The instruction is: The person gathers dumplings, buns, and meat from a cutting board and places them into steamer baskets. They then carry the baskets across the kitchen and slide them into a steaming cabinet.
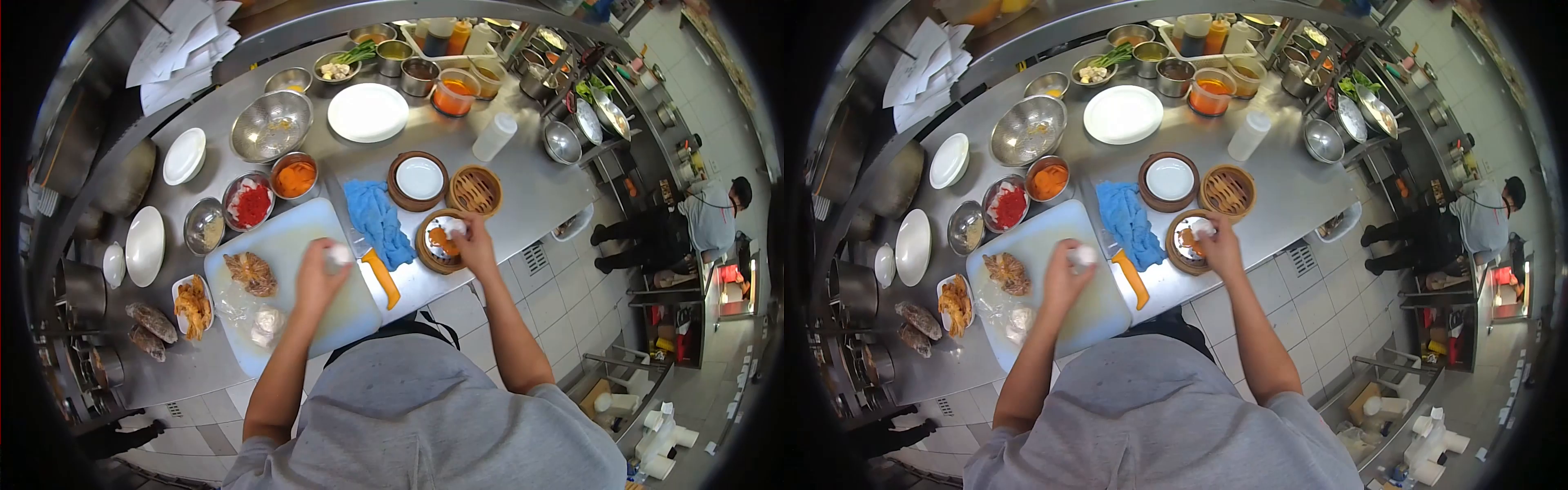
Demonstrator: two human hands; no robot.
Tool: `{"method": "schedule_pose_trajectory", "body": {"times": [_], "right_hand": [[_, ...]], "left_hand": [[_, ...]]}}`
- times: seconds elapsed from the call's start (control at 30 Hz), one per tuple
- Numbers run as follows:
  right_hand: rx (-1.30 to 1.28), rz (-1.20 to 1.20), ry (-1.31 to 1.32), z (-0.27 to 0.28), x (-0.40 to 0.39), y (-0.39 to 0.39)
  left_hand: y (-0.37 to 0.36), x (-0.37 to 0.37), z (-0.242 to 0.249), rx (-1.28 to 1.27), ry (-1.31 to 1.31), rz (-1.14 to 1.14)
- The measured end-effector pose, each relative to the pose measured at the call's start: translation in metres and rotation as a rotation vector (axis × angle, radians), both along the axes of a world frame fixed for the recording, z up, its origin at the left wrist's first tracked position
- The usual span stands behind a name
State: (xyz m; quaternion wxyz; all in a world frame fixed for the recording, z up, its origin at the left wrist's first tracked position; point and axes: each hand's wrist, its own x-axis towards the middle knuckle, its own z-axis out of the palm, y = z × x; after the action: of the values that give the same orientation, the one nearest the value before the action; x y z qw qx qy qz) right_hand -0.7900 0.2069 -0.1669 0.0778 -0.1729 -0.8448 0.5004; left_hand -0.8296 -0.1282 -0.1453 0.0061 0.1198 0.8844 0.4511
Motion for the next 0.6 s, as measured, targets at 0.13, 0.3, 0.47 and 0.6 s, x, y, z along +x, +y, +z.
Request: {"method": "schedule_pose_trajectory", "body": {"times": [0.13,0.3,0.47,0.6], "right_hand": [[0.277,0.106,-0.113,0.005,-0.002,0.033],[0.501,0.419,0.061,0.01,-0.021,0.048],[0.482,0.501,0.07,0.009,-0.029,0.046],[0.422,0.342,0.169,0.01,-0.022,0.04]], "left_hand": [[0.109,-0.003,-0.009,-0.004,0.168,-0.428],[0.19,-0.024,-0.027,-0.233,0.28,-0.544],[0.196,-0.026,-0.024,-0.345,0.222,-0.547],[0.172,-0.011,-0.012,-0.1,0.226,-0.49]]}}
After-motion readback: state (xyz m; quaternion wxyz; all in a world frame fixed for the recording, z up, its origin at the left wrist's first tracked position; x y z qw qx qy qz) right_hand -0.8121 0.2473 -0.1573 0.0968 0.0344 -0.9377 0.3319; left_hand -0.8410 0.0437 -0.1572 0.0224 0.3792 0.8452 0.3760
